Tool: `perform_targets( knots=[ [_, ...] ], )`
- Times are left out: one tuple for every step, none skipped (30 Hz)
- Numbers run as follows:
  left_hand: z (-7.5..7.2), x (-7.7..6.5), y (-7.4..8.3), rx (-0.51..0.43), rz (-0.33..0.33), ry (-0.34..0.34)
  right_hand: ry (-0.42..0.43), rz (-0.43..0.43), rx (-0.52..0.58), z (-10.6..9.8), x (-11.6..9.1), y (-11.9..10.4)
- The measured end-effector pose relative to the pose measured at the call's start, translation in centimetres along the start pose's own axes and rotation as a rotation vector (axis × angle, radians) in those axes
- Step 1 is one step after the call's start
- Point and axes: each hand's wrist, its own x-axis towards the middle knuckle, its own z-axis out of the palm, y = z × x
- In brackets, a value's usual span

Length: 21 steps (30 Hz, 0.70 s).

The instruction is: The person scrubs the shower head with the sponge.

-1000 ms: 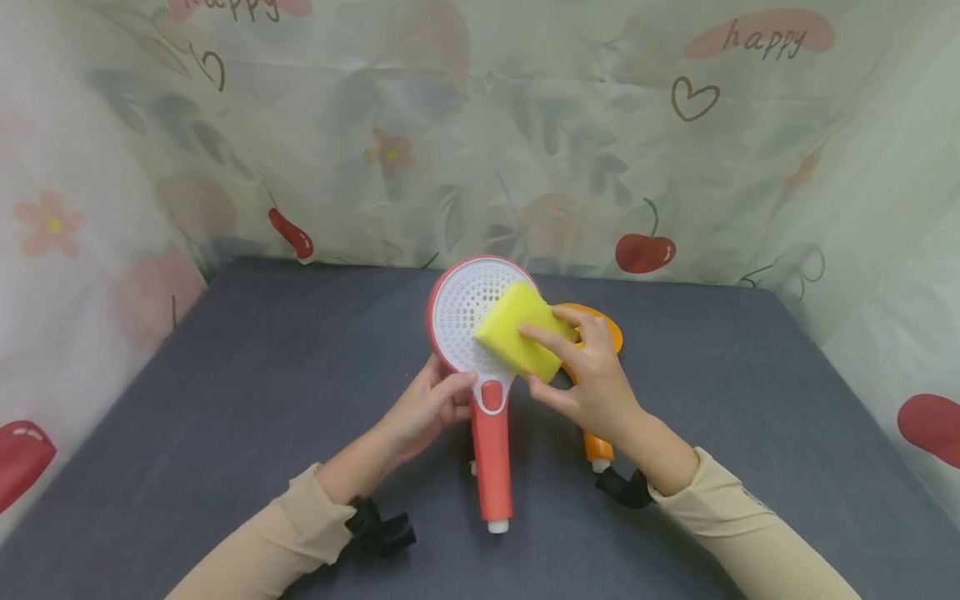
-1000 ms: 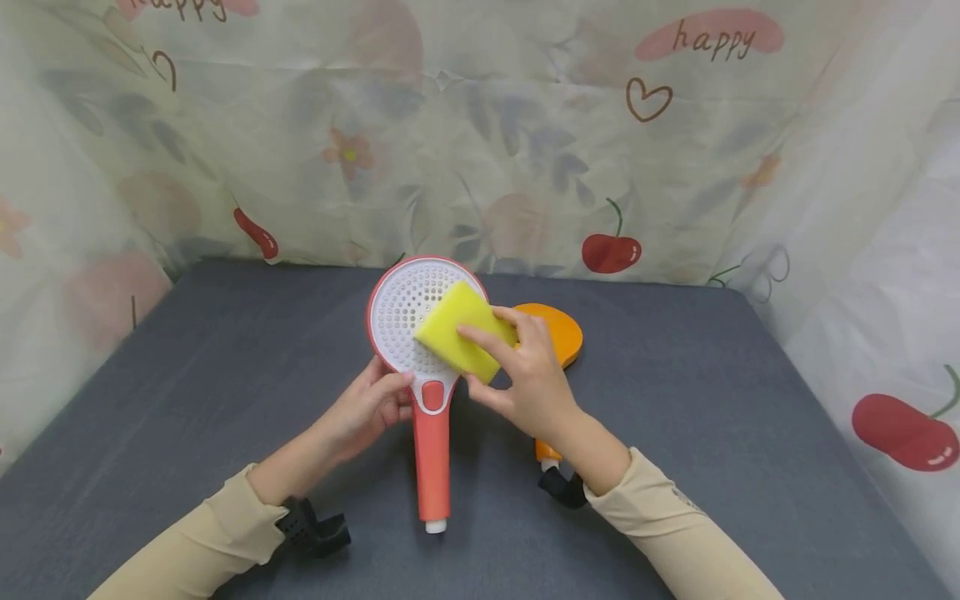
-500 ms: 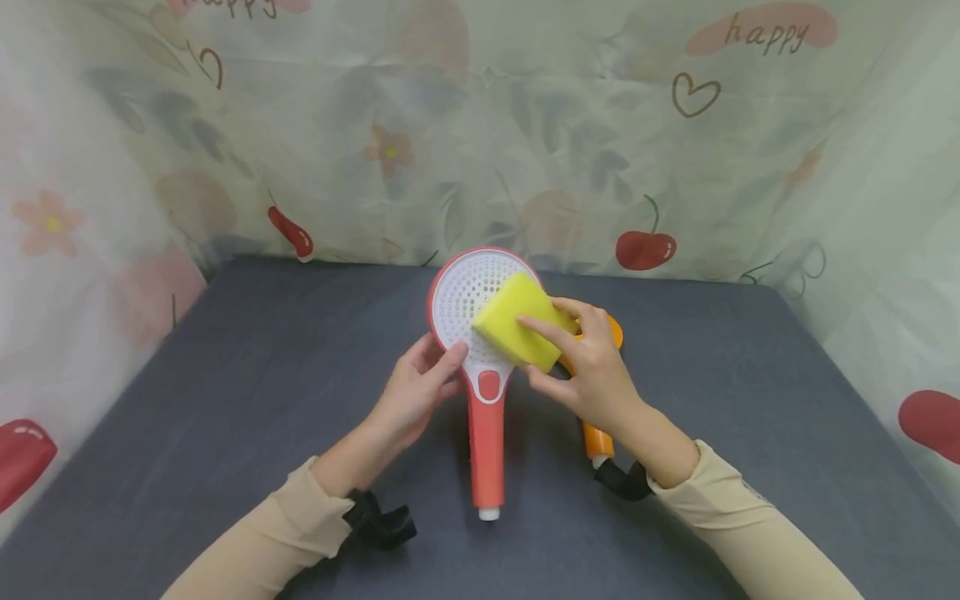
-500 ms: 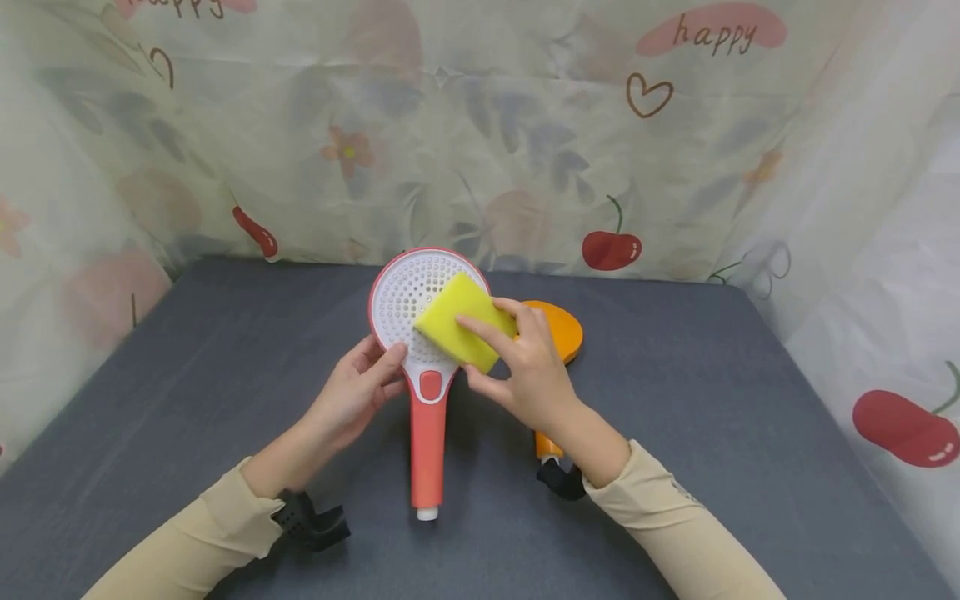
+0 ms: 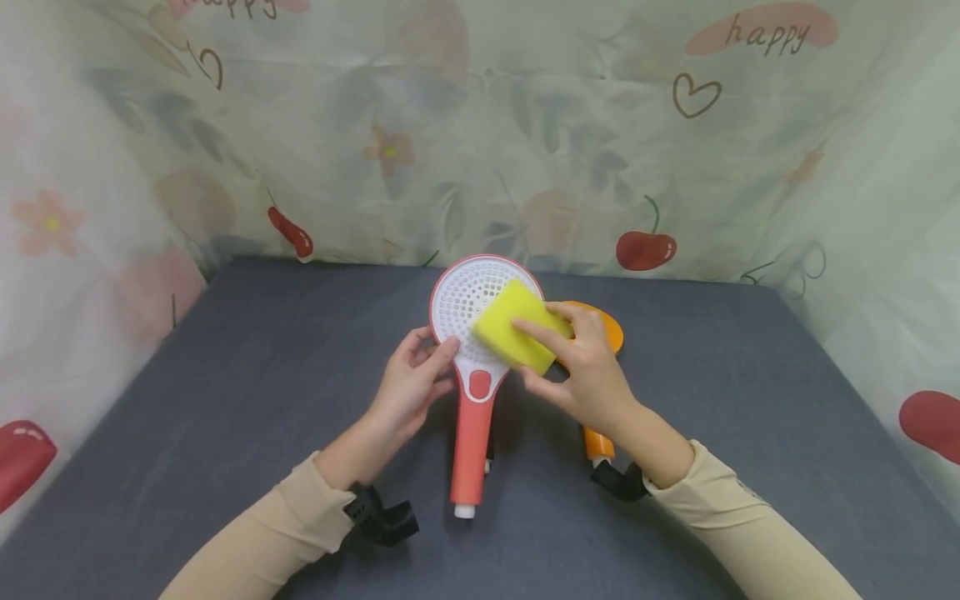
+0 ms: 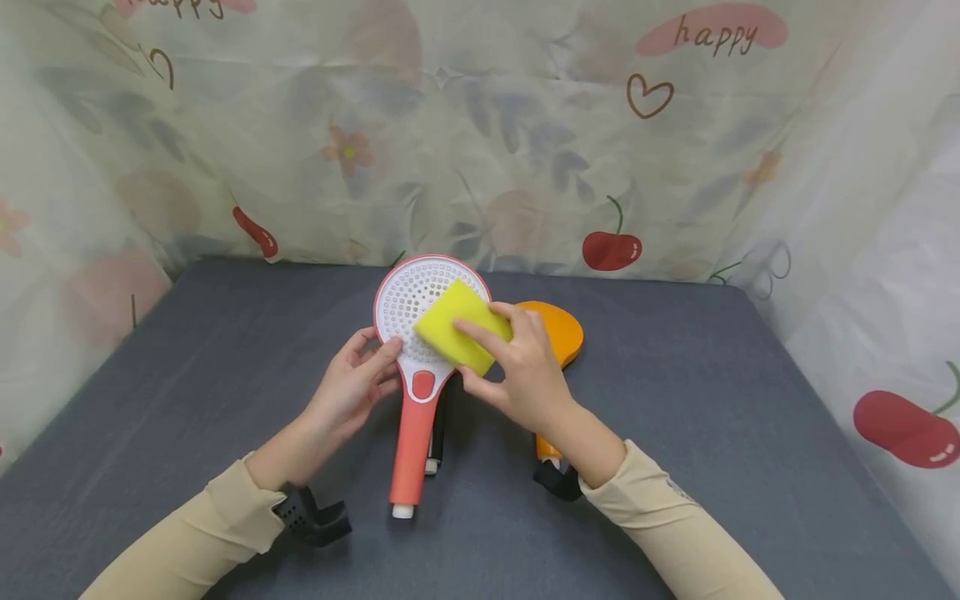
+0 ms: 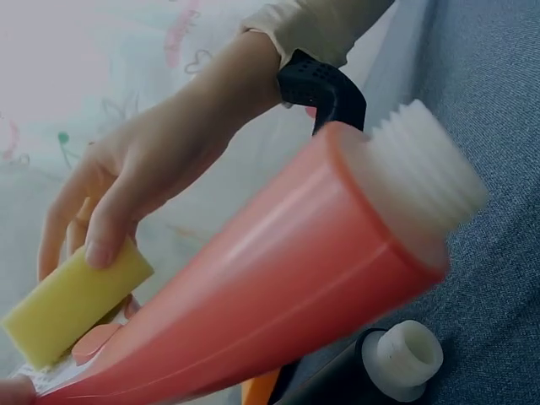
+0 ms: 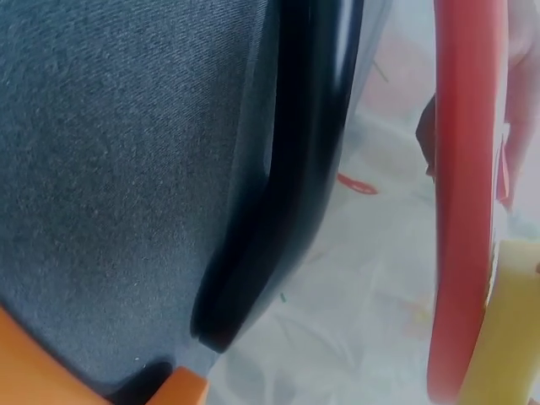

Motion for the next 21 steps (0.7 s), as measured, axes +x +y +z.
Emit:
perform_targets(
  knots=[
    [0.0,0.0,0.0,0.0,0.001,0.002,-0.006,-0.004,-0.002,0.0,0.0,-0.1],
    [0.0,0.1,0.0,0.0,0.002,0.005,-0.015,-0.007,-0.004,0.1,-0.1,-0.2],
    [-0.1,0.2,0.0,-0.006,-0.001,0.01,-0.026,-0.01,-0.001,0.2,-0.1,-0.3],
    [0.0,0.2,0.1,-0.013,-0.006,0.016,-0.039,-0.014,0.001,0.2,-0.2,-0.4],
    [0.0,0.3,0.1,-0.019,-0.011,0.023,-0.051,-0.019,0.002,0.3,-0.2,-0.5],
    [0.0,0.3,0.1,-0.023,-0.015,0.029,-0.061,-0.027,0.005,0.4,-0.3,-0.7],
    [0.0,0.4,0.1,-0.028,-0.017,0.033,-0.069,-0.036,0.008,0.4,-0.4,-0.8],
    [0.0,0.5,0.2,-0.037,-0.015,0.037,-0.075,-0.048,0.009,0.4,-0.5,-0.9],
    [0.0,0.6,0.2,-0.043,-0.015,0.042,-0.081,-0.065,0.009,0.5,-0.6,-1.0],
    [0.0,0.6,0.3,-0.051,-0.011,0.044,-0.086,-0.085,0.007,0.5,-0.7,-1.1],
    [0.0,0.7,0.4,-0.06,-0.007,0.045,-0.094,-0.107,0.005,0.5,-0.8,-1.3],
    [0.0,0.8,0.4,-0.068,-0.004,0.048,-0.104,-0.132,0.002,0.5,-0.9,-1.4],
    [0.0,0.9,0.5,-0.075,0.0,0.048,-0.119,-0.157,-0.001,0.6,-1.1,-1.5],
    [0.0,1.0,0.5,-0.084,-0.001,0.053,-0.141,-0.179,-0.001,0.6,-1.3,-1.6],
    [0.0,1.0,0.6,-0.085,-0.002,0.057,-0.165,-0.201,0.005,0.6,-1.5,-1.7],
    [0.0,1.1,0.7,-0.091,-0.004,0.059,-0.192,-0.22,0.013,0.5,-1.7,-1.9],
    [-0.1,1.1,0.7,-0.092,-0.007,0.062,-0.219,-0.236,0.019,0.5,-1.9,-2.0],
    [-0.1,1.1,0.7,-0.089,-0.011,0.065,-0.244,-0.252,0.026,0.5,-2.1,-2.1],
    [-0.1,1.2,0.8,-0.086,-0.012,0.064,-0.266,-0.265,0.033,0.5,-2.3,-2.2],
    [-0.1,1.1,0.8,-0.086,-0.016,0.065,-0.281,-0.271,0.04,0.5,-2.5,-2.2],
    [-0.2,1.1,0.8,-0.085,-0.017,0.066,-0.289,-0.275,0.042,0.4,-2.6,-2.2]
  ],
)
